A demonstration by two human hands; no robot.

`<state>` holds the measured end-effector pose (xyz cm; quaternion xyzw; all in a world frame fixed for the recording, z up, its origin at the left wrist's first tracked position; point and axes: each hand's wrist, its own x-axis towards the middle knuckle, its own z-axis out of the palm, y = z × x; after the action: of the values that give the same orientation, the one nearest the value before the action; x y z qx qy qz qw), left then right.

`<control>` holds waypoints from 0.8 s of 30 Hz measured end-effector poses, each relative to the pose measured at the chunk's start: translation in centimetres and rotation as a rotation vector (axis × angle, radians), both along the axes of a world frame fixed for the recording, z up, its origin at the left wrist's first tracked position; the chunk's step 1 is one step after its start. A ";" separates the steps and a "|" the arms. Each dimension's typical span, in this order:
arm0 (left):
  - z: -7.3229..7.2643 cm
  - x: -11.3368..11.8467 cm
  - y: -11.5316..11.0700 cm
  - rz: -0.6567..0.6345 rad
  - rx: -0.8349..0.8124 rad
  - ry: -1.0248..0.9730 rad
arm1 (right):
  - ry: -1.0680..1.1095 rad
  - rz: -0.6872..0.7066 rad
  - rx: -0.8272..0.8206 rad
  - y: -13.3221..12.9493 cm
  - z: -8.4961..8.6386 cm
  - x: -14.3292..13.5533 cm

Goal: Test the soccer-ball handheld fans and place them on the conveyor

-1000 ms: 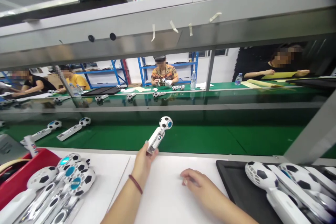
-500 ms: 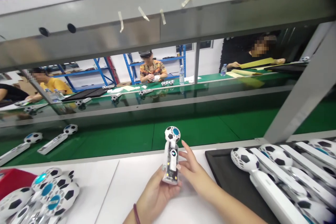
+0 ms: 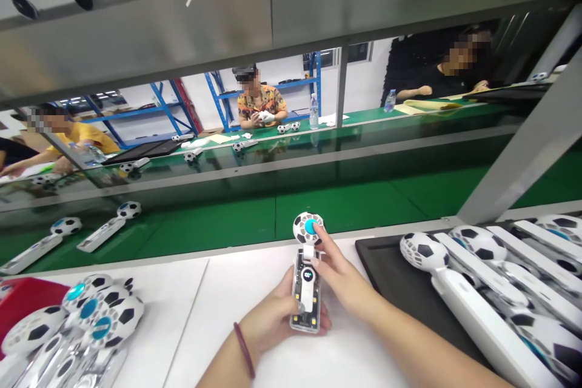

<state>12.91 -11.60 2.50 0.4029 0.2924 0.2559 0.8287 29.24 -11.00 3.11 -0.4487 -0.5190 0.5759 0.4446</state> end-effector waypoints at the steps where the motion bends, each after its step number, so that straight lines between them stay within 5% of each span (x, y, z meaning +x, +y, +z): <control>1: -0.1 0.1 -0.1 0.000 0.002 0.007 | 0.008 0.011 0.010 -0.1 0.0 -0.1; 16: -0.9 1.2 -0.2 0.025 0.123 0.106 | -0.002 -0.057 0.157 -0.1 0.0 0.1; 24: -1.4 2.8 -0.9 0.244 0.254 0.180 | -0.121 -0.105 0.237 -0.5 -0.5 -0.1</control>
<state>15.69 -12.54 1.08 0.4872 0.3773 0.3521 0.7045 29.16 -11.54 2.64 -0.4536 -0.5851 0.4583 0.4918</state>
